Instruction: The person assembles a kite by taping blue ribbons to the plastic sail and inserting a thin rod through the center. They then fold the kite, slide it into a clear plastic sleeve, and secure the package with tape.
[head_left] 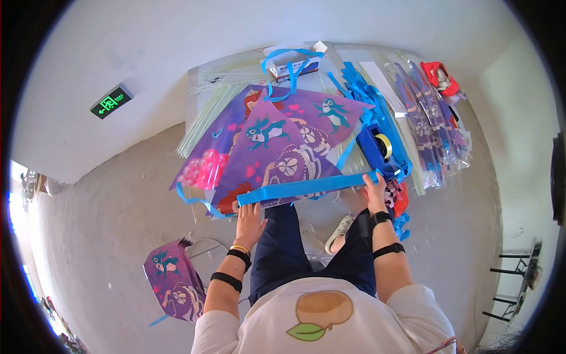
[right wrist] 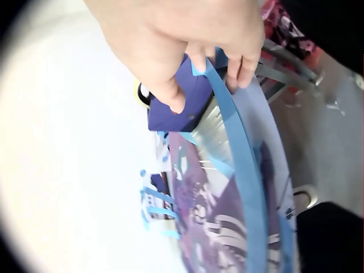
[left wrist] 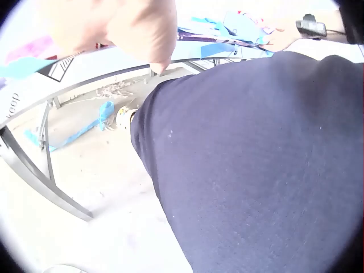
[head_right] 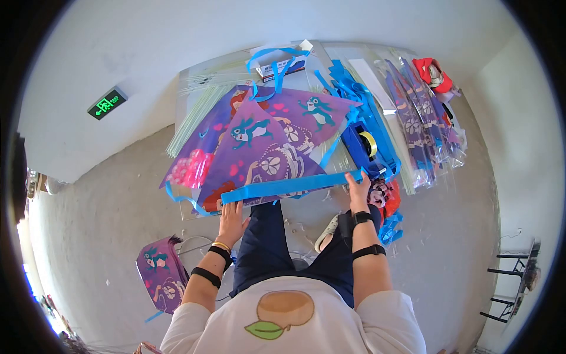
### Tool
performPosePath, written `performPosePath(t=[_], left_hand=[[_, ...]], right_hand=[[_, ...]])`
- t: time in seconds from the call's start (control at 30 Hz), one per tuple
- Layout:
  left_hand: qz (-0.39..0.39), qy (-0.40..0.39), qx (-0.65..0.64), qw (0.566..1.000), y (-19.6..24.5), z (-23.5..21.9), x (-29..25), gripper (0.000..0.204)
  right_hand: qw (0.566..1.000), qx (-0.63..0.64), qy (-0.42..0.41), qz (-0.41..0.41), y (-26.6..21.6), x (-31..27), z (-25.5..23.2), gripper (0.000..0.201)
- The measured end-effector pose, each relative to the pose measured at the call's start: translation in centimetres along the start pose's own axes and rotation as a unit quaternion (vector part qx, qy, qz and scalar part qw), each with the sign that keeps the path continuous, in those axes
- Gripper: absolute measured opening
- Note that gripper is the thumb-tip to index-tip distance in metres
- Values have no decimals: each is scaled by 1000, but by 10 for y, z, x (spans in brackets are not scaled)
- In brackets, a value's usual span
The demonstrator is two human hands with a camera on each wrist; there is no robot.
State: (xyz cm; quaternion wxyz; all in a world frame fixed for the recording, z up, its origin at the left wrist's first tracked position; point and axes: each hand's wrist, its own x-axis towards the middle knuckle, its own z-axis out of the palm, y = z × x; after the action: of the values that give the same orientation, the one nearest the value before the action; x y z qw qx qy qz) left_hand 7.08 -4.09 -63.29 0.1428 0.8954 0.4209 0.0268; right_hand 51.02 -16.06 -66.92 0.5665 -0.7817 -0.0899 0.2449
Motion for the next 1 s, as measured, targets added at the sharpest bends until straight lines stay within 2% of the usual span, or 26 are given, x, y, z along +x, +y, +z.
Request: performPosePath(t=[0.03, 0.07, 0.1, 0.17, 0.23, 0.4, 0.47, 0.5, 0.57, 0.6, 0.67, 0.7, 0.77, 0.8, 0.83, 0.9, 0.93, 1.0], left_hand=[[-2, -3, 9, 1000, 1, -2, 0, 82], [-2, -6, 17, 1000, 2, -1, 0, 82], [1, -7, 16, 1000, 2, 0, 0, 82], [11, 15, 24, 1000, -2, 1, 0, 75], [10, 12, 21, 1000, -1, -3, 1, 73], [24, 21, 21, 999, -4, -20, -2, 68], [26, -14, -71, 997, -8, -22, -3, 66], [26, -17, -67, 997, -11, -20, -4, 66], [37, 36, -111, 993, -15, -18, -11, 57], [36, 33, -107, 993, -18, -17, -15, 57], [12, 69, -207, 976, -19, -26, -18, 48], [12, 67, -205, 976, -16, -28, -20, 48], [7, 56, -163, 985, 16, -51, -10, 41], [53, 63, -116, 990, 28, -45, -4, 48], [53, 63, -115, 990, 42, -41, 6, 48], [120, 77, -100, 985, 66, -36, 23, 54], [121, 78, -98, 985, 68, -30, 26, 54], [42, 94, -65, 993, 65, -10, 34, 60]], right_hand=[[1000, 0, 1, 0, 4, 0, 6, 92], [990, -117, 42, -69, 7, -5, 16, 97], [959, -232, 83, -137, 9, -10, 24, 102], [961, -228, 73, -140, -1, -25, 33, 106], [931, -304, 84, -184, 0, -32, 39, 108], [923, -329, 91, -177, 8, -36, 43, 108], [916, -339, 100, -189, 13, -32, 43, 108], [918, -337, 99, -185, 16, -31, 42, 108], [923, -329, 92, -178, 13, -33, 42, 109], [925, -329, 87, -172, 12, -34, 42, 109], [932, -315, 81, -162, 12, -33, 42, 109], [937, -305, 77, -155, 12, -34, 42, 108], [937, -300, 80, -162, 15, -32, 41, 108], [936, -298, 83, -171, 17, -32, 41, 108], [936, -297, 83, -170, 16, -32, 41, 108], [942, -293, 79, -145, 13, -33, 42, 109], [942, -291, 80, -145, 11, -34, 43, 109], [943, -296, 80, -130, 8, -35, 42, 109]])
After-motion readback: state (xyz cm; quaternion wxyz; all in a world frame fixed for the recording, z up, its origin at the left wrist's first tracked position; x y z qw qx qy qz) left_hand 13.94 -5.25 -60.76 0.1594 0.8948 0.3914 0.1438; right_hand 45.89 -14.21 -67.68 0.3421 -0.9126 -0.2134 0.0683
